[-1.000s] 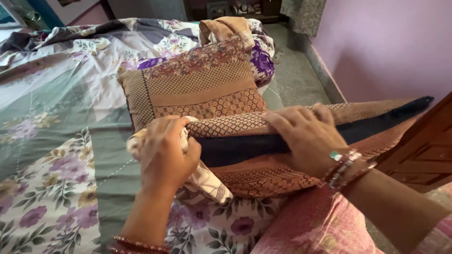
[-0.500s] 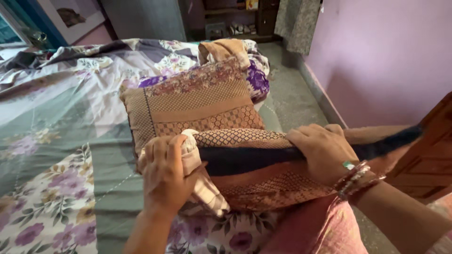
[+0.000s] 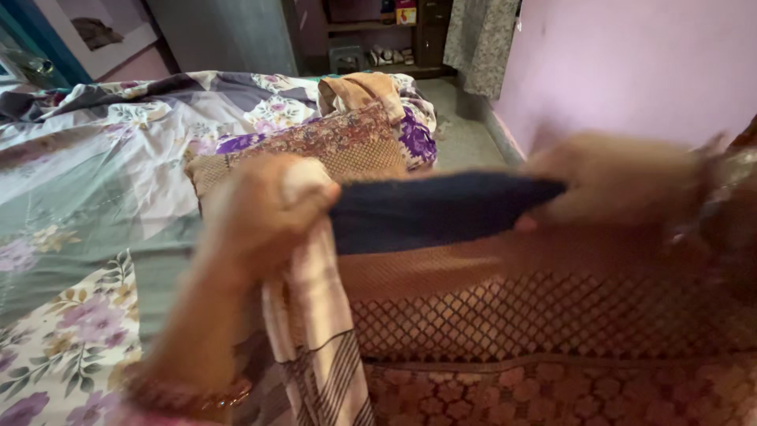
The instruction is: The person inserts a pillow into a patterned pillowcase, aligning the corners and smoothing the fabric. The person then places the finished pillow on a black leather chair.
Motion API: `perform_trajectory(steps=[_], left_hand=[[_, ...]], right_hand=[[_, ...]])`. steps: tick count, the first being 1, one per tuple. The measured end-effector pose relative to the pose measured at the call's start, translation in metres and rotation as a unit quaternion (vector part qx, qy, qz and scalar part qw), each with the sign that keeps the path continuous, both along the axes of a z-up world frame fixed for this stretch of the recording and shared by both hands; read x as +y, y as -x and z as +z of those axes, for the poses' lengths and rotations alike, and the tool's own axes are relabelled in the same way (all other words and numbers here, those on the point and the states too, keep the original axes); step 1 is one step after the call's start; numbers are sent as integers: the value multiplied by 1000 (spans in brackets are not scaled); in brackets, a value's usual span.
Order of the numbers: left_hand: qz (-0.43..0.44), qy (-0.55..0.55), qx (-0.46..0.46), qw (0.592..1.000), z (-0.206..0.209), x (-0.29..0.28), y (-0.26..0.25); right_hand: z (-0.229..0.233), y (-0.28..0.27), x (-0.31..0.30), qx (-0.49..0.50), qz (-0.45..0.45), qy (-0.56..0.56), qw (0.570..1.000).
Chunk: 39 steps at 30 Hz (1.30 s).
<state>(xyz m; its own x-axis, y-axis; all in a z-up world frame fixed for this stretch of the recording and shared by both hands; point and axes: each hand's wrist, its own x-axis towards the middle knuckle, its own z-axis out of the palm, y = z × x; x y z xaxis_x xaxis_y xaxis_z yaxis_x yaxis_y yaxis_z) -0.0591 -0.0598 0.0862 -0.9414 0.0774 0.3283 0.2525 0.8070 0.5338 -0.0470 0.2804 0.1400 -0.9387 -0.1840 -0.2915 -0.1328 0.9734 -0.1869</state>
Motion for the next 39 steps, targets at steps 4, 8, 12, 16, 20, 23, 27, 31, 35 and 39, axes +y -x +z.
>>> perform_trajectory(steps=[4, 8, 12, 16, 20, 23, 27, 31, 35, 39], left_hand=[[24, 58, 6, 998, -66, 21, 25], [72, 53, -20, 996, -130, 21, 49], [90, 57, -71, 992, -177, 22, 53], [-76, 43, -146, 985, -205, 46, 19], [-102, 108, -187, 971, -210, 48, -25], [-115, 115, -219, 962, -206, 46, -48], [-89, 181, -221, 954, -196, 50, -60], [-14, 178, -283, 942, -191, 45, -64], [11, 192, -325, 926, -192, 25, -58], [26, 218, -297, 929, -197, 20, -60]], right_hand=[[-77, 13, -8, 51, -11, -32, 998], [-142, 7, -35, 186, 93, -40, 977], [-158, -13, -58, -38, 71, -99, 992], [-154, -38, -80, -103, 104, -49, 988], [-147, -53, -85, -145, 141, -93, 975], [-152, -67, -93, -89, 222, -125, 963], [-160, -80, -106, -51, 226, -149, 961], [-168, -77, -100, -35, 202, -133, 970], [-178, -72, -91, -15, 183, -88, 979], [-185, -71, -90, 12, 182, -77, 980]])
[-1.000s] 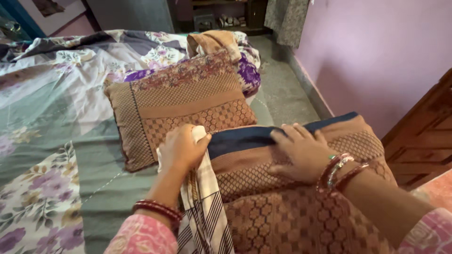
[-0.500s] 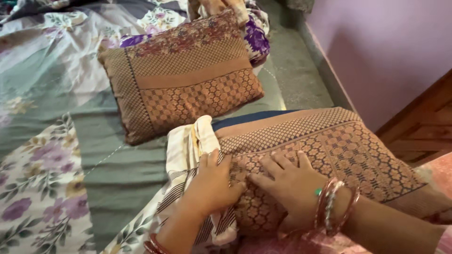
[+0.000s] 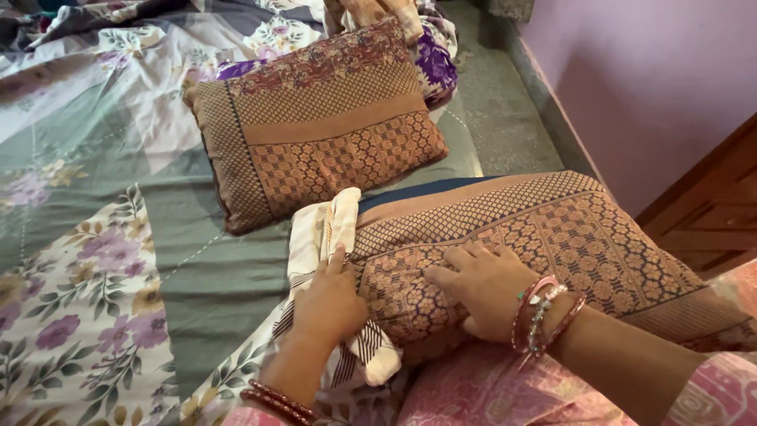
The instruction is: The person inserts a pillow into a patterned pillowcase, aligning the corners and smoothing the fabric. The person then places the finished pillow on a black leather chair.
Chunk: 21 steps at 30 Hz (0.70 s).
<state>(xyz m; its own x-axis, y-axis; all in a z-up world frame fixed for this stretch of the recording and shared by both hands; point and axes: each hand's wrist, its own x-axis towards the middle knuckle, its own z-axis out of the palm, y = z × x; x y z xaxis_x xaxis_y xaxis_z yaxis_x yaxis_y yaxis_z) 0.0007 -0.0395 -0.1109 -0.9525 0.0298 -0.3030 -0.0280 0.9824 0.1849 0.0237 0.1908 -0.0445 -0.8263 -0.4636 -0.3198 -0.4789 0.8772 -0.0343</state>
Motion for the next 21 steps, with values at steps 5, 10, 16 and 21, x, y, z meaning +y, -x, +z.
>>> perform_trajectory(steps=[5, 10, 16, 21], left_hand=[[-50, -60, 84, 993, 2, 21, -21], [-92, -44, 27, 994, 0, 34, -38], [-81, -59, 101, 990, -17, 5, -34], [-62, -60, 197, 977, -7, 12, -52]], right_hand=[[3, 23, 11, 27, -42, 82, 995], [3, 32, 12, 37, -30, 110, 993], [-4, 33, 10, 36, -73, 91, 992], [6, 47, 14, 12, -112, 88, 990]])
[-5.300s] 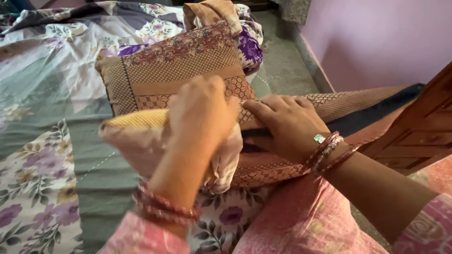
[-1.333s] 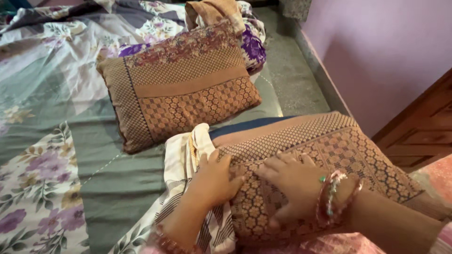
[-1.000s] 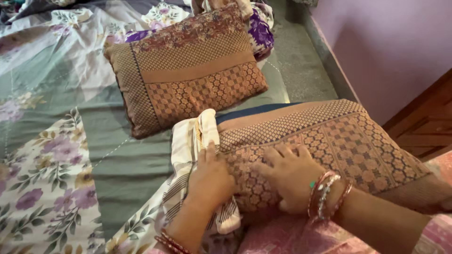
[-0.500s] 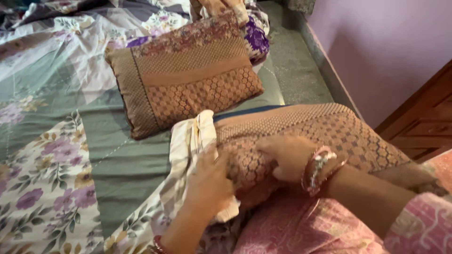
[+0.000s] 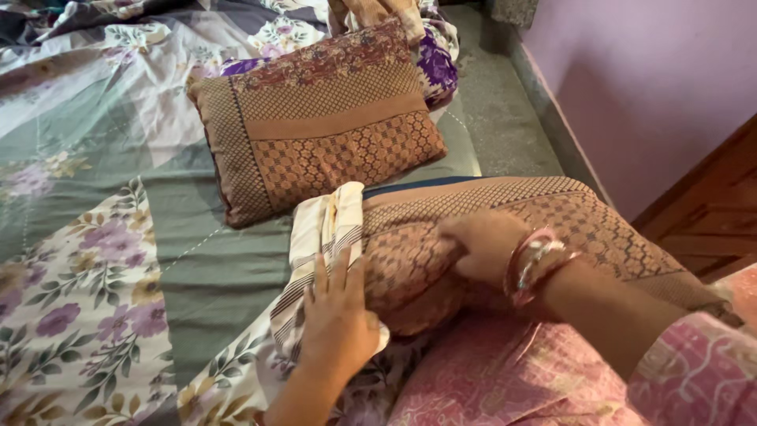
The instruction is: The person inserts a pillow into a patterned pillowcase, aligning the corners and smoothing the fabric. The person then places the finished pillow on a black leather chair.
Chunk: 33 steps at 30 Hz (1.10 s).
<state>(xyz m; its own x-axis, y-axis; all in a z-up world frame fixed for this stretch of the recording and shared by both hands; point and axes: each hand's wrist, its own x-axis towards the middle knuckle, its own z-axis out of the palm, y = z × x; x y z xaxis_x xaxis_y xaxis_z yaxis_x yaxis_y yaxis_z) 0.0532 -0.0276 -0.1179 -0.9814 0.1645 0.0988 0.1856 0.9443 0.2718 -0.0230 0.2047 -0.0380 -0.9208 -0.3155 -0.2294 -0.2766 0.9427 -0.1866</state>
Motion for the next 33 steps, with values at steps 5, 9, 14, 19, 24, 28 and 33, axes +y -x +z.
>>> perform_trajectory(steps=[5, 9, 14, 19, 24, 28, 33], left_hand=[[-62, -9, 188, 980, 9, 22, -14], [-16, 64, 172, 983, 26, 15, 20], [4, 43, 186, 982, 51, 3, 52], [74, 86, 145, 983, 76, 11, 59], [87, -1, 32, 996, 103, 10, 64], [81, -5, 14, 997, 135, 10, 67], [121, -2, -62, 991, 175, 0, 75]], right_hand=[[20, 23, 16, 84, -29, 23, 996], [18, 26, 15, 115, -12, -53, 992], [-2, -3, 10, 386, 206, 13, 899], [4, -12, 15, 396, 100, -197, 891], [24, -8, 16, 218, 2, -101, 971], [58, -1, 8, 142, -42, -78, 986], [117, 3, 6, 132, -42, 35, 990]])
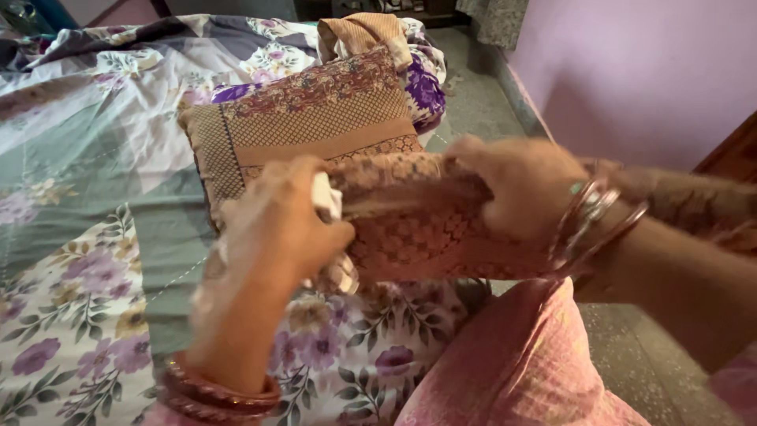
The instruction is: The person inserts a pillow into a patterned pillowcase, aligning the corners and smoothing the fabric. The person then places the finished pillow on a black leather chair.
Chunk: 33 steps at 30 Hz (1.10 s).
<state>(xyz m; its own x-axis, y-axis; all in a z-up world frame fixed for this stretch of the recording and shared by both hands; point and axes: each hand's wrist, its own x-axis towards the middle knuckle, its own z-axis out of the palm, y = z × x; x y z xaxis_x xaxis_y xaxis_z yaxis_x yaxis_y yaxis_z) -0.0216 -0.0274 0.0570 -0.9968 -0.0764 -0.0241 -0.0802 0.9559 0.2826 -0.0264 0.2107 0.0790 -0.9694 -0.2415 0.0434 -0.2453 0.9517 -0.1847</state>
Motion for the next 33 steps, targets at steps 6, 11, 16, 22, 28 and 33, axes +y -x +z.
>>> perform_trajectory(steps=[6, 11, 16, 22, 28, 33], left_hand=[[2, 28, 46, 999, -3, -11, 19], [-21, 107, 241, 965, -43, 0, 23], [-52, 89, 355, 929, -58, -2, 24], [-98, 54, 373, 921, -63, -8, 23], [-115, 13, 333, 936, -57, -20, 22], [-102, -24, 310, 945, -52, -27, 13]], right_hand=[[0, 14, -10, -63, -33, -113, 991], [-53, 29, -11, 232, 157, -11, 960], [-67, 33, -22, 158, 185, -35, 969], [-65, 29, -28, 116, 156, -21, 981], [-69, 29, -31, 104, 121, -27, 987], [-74, 27, -28, 108, 107, -20, 988]])
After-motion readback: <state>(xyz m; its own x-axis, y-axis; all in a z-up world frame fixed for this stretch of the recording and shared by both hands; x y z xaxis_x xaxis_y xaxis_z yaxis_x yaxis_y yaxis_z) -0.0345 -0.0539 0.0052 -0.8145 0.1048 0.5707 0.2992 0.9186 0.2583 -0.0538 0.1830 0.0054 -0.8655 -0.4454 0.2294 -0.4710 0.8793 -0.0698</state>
